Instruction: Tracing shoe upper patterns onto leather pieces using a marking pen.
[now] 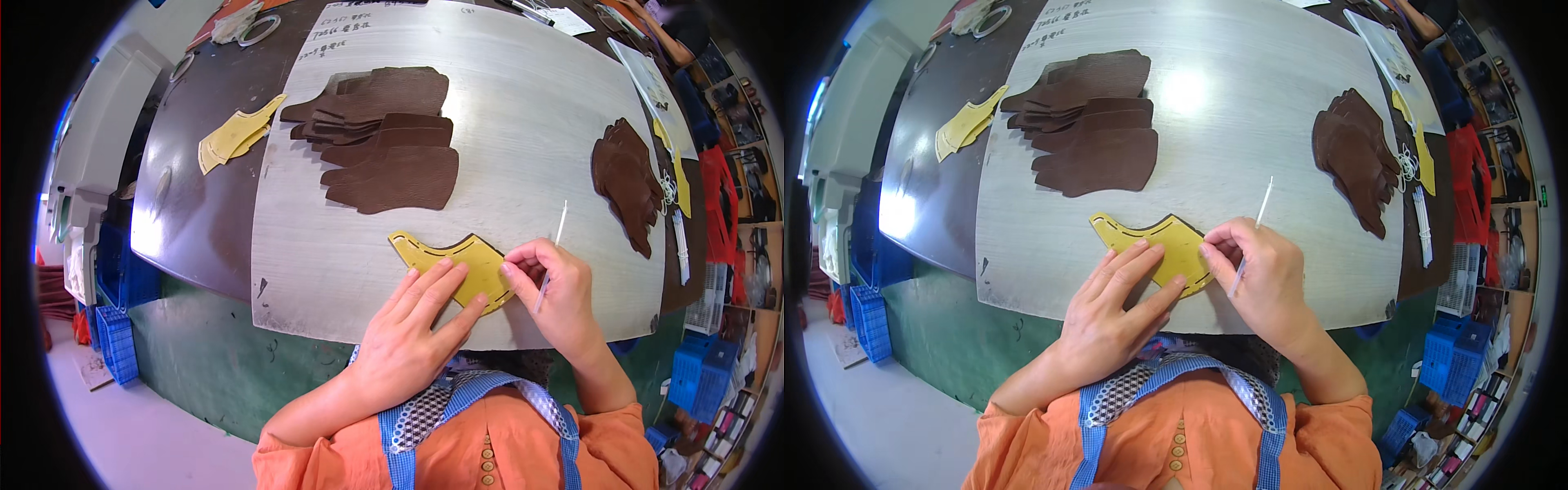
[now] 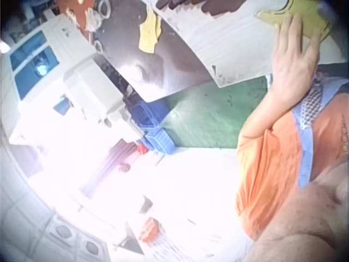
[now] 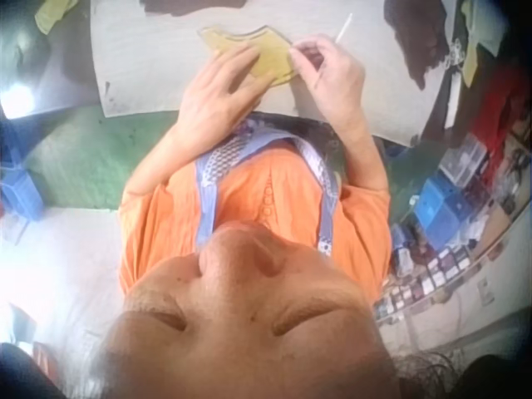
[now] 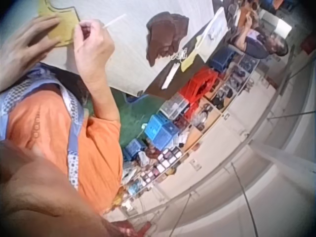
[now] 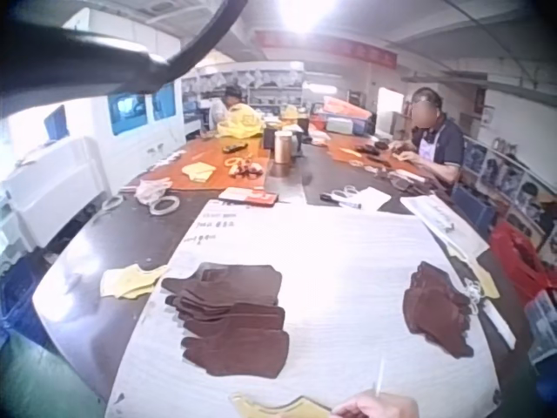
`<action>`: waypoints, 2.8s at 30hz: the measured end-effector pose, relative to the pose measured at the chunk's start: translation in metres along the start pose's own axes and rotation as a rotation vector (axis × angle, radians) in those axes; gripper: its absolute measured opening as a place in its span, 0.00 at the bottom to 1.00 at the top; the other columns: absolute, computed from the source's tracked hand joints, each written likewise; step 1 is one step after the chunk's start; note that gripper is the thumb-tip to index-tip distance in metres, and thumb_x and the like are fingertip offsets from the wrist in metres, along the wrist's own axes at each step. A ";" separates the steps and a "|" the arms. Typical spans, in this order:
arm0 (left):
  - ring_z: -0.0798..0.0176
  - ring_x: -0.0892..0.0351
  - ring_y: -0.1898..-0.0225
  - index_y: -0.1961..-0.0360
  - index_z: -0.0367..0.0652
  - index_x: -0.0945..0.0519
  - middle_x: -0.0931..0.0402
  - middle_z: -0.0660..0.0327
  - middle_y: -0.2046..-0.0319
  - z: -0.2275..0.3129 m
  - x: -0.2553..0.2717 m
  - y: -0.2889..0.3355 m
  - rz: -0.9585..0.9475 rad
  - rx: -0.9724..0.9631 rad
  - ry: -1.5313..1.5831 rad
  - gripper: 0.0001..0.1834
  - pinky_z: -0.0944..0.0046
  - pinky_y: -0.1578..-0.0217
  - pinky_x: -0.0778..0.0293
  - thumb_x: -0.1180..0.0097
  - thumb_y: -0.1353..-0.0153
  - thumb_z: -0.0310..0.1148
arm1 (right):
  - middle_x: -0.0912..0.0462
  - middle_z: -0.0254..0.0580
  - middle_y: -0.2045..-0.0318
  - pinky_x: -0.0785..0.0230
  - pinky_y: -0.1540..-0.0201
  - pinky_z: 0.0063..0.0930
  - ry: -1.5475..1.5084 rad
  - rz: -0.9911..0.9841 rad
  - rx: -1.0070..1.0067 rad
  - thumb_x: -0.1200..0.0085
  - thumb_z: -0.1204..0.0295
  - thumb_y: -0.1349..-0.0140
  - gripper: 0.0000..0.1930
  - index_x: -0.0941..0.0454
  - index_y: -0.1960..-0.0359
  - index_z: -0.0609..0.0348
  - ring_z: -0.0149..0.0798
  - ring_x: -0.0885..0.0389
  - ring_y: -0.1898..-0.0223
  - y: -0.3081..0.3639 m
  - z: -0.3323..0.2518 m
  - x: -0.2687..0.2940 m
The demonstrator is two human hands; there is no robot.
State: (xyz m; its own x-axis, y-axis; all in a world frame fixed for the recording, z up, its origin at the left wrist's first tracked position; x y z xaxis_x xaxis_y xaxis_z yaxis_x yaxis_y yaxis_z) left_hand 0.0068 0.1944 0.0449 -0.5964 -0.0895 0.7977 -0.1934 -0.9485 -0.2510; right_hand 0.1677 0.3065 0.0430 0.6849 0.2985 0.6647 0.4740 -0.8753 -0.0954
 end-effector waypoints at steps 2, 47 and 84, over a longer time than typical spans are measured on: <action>0.45 0.27 0.29 0.40 0.52 0.14 0.26 0.48 0.32 -0.001 -0.003 0.000 0.005 -0.001 -0.005 0.26 0.41 0.32 0.28 0.32 0.42 0.32 | 0.12 0.43 0.71 0.20 0.65 0.31 0.027 -0.001 0.017 0.30 0.76 0.38 0.06 0.17 0.63 0.59 0.40 0.10 0.69 -0.001 0.000 0.000; 0.44 0.23 0.35 0.44 0.51 0.13 0.25 0.49 0.41 -0.001 -0.003 0.004 0.062 -0.048 -0.036 0.24 0.40 0.35 0.24 0.35 0.44 0.30 | 0.16 0.43 0.68 0.24 0.63 0.42 0.177 -0.190 0.365 0.39 0.72 0.31 0.04 0.17 0.64 0.58 0.50 0.16 0.64 -0.041 -0.044 -0.019; 0.42 0.39 0.23 0.27 0.48 0.26 0.34 0.51 0.27 -0.008 0.011 0.009 -0.179 0.034 -0.188 0.41 0.32 0.24 0.48 0.30 0.41 0.46 | 0.20 0.35 0.73 0.30 0.68 0.27 0.052 0.341 0.099 0.35 0.70 0.28 0.09 0.15 0.57 0.65 0.29 0.25 0.73 -0.006 0.039 0.093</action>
State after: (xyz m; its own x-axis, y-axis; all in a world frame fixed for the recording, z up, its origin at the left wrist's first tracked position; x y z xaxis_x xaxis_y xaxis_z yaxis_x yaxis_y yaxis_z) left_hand -0.0074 0.1875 0.0471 -0.3988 0.0287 0.9166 -0.2546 -0.9637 -0.0805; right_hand 0.2506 0.3541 0.0762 0.7850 -0.0267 0.6189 0.2761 -0.8793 -0.3881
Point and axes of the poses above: each hand's wrist, its own y-axis away from the middle knuckle, its own x-axis out of the back of the hand, z = x × y, the point moved 6 cm from there along -y, towards the middle knuckle
